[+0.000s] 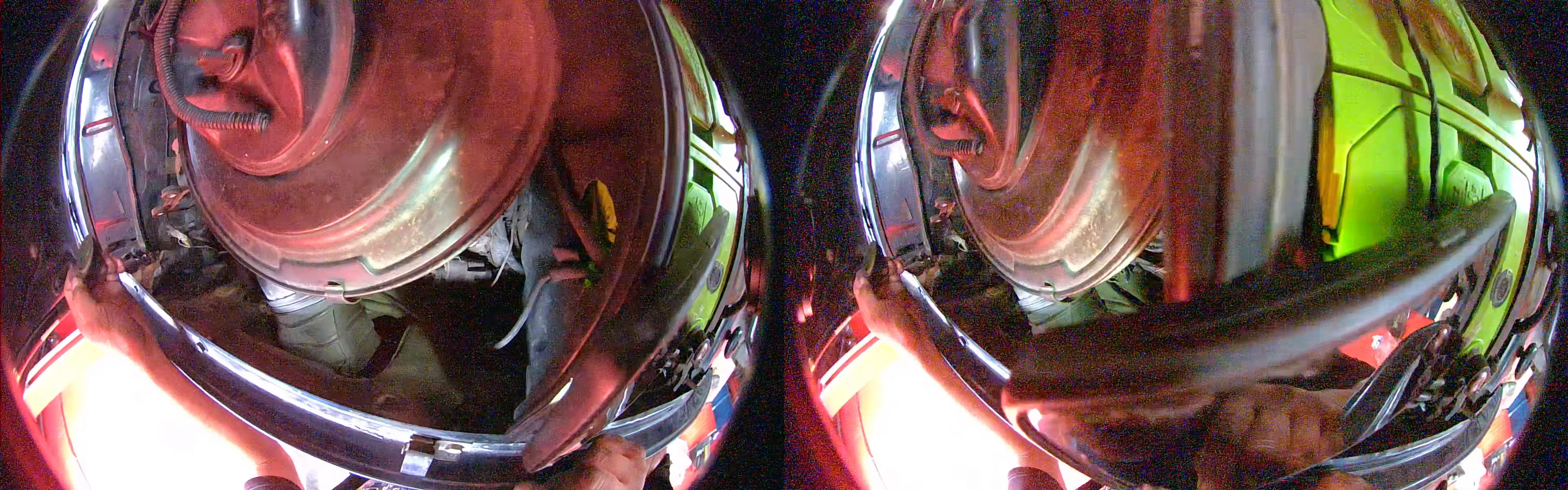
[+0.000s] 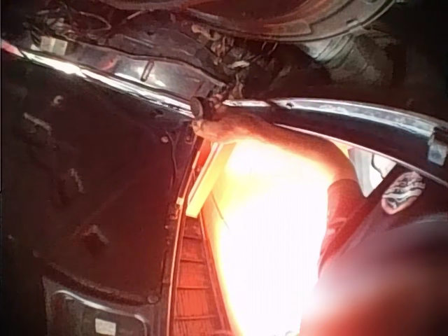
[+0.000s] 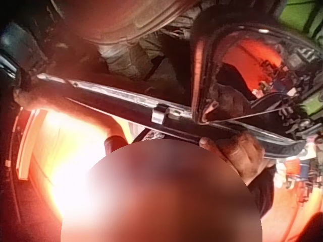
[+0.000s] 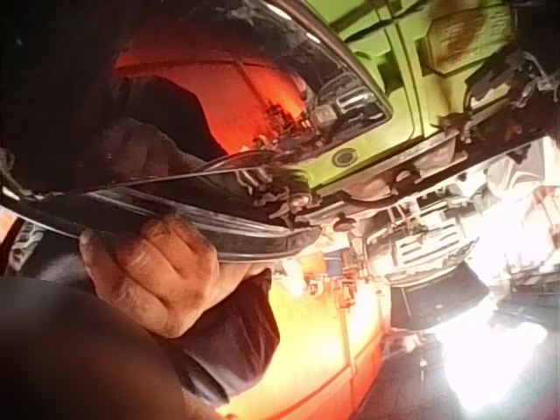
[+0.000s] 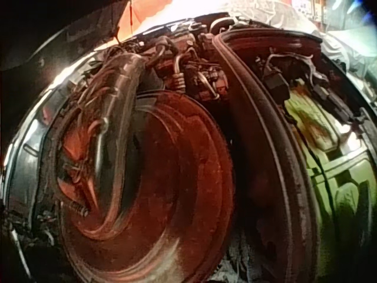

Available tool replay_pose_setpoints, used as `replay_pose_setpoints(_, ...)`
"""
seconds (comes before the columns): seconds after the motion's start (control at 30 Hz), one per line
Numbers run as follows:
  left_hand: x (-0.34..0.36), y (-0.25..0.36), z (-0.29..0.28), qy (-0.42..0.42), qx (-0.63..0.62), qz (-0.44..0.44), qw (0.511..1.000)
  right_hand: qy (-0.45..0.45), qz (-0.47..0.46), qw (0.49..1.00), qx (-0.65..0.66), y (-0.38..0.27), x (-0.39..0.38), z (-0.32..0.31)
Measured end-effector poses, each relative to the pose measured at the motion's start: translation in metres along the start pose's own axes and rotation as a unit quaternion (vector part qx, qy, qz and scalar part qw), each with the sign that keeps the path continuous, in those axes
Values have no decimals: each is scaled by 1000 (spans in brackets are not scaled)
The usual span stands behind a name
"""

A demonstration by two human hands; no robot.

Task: The recorder is working on the engine area under the hood of a car, specifically inspecting and manipulating a rubber component near the firewall.

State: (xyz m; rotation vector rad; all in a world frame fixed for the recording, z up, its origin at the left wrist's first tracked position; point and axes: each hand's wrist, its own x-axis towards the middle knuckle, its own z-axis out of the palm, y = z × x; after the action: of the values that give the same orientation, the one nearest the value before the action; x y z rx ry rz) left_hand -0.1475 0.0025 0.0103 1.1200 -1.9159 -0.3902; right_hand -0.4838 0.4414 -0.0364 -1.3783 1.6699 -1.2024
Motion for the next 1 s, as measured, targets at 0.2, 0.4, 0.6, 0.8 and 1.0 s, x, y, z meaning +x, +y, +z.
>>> replay_pose_setpoints(0.2, -20, 44, 24, 60, 77, 43, 994, -16, 8, 1000, 10, 7, 9, 7)
replay_pose_setpoints(0.4, -16, 29, 16, 65, -63, 20, 996, -73, 22, 996, -44, -5, 14, -5)
replay_pose_setpoints(0.6, -21, 14, 8, -14, 14, 35, 999, -48, 47, 997, -35, -12, 17, 10)
replay_pose_setpoints(0.8, -29, 44, 31, 67, 105, 41, 991, -54, 37, 997, -27, -14, 17, 7)
replay_pose_setpoints(1.0, -30, 41, 25, 57, -4, 14, 998, -50, 47, 998, -19, -19, 12, 5)
